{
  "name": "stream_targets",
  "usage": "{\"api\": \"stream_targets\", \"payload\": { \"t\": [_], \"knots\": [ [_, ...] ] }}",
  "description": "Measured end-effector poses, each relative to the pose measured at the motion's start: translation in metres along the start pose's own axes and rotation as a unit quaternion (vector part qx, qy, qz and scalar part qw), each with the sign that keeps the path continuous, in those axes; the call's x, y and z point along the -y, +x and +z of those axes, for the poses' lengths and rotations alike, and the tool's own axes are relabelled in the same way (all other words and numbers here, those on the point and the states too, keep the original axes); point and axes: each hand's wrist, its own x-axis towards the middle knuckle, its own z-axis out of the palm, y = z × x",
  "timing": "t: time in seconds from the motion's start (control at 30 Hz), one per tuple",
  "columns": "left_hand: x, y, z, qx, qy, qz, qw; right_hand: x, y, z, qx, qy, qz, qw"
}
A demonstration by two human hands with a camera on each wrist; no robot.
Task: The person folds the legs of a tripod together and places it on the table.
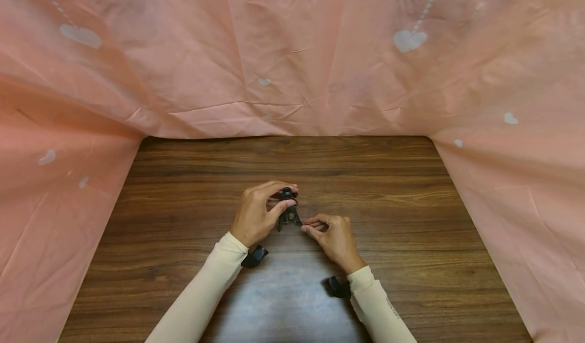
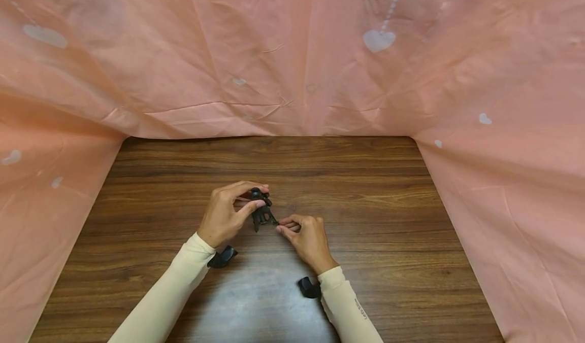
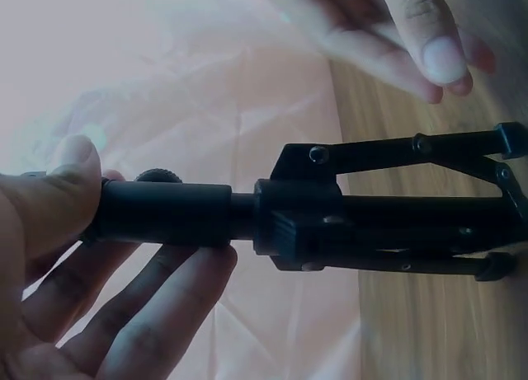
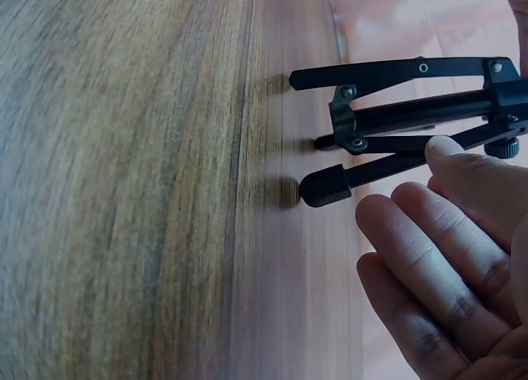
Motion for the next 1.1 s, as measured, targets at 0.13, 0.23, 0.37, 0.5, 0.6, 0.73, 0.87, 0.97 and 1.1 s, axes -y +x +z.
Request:
{"api": "stream_targets", "payload": {
  "t": [0.13, 0.23, 0.37, 0.5, 0.6, 0.73, 0.87, 0.97, 1.1],
  "knots": [
    [0.001, 0.001, 0.000, 0.010, -0.005, 0.001, 0.9999, -0.001, 0.000, 0.001, 0.000, 0.003, -0.005, 1.000],
    [0.003, 0.001, 0.000, 0.014, 0.006, 0.007, 0.9999, -0.001, 0.001, 0.002, 0.000, 0.004, -0.009, 1.000],
    [0.004, 0.001, 0.000, 0.018, 0.015, 0.011, 0.9997, 0.000, 0.001, 0.004, 0.004, 0.004, -0.009, 1.000],
    [0.005, 0.001, 0.000, 0.019, 0.011, 0.006, 0.9998, 0.001, 0.003, 0.009, 0.016, 0.002, -0.004, 1.000],
    [0.005, 0.001, 0.001, 0.015, 0.007, 0.004, 0.9999, 0.001, 0.005, 0.012, 0.015, -0.009, -0.006, 1.000],
    [0.006, 0.000, 0.004, 0.001, 0.008, 0.004, 1.0000, 0.001, 0.007, 0.015, 0.006, -0.024, -0.014, 1.000],
    [0.006, -0.001, 0.006, -0.010, 0.001, 0.003, 0.9999, 0.002, 0.008, 0.017, 0.002, -0.031, -0.020, 0.999],
    [0.006, -0.001, 0.008, -0.015, -0.017, 0.000, 0.9997, 0.002, 0.008, 0.019, 0.001, -0.036, -0.020, 0.999],
    [0.005, 0.000, 0.009, -0.018, -0.049, -0.016, 0.9985, 0.002, 0.009, 0.020, 0.001, -0.037, -0.018, 0.999]
  ]
}}
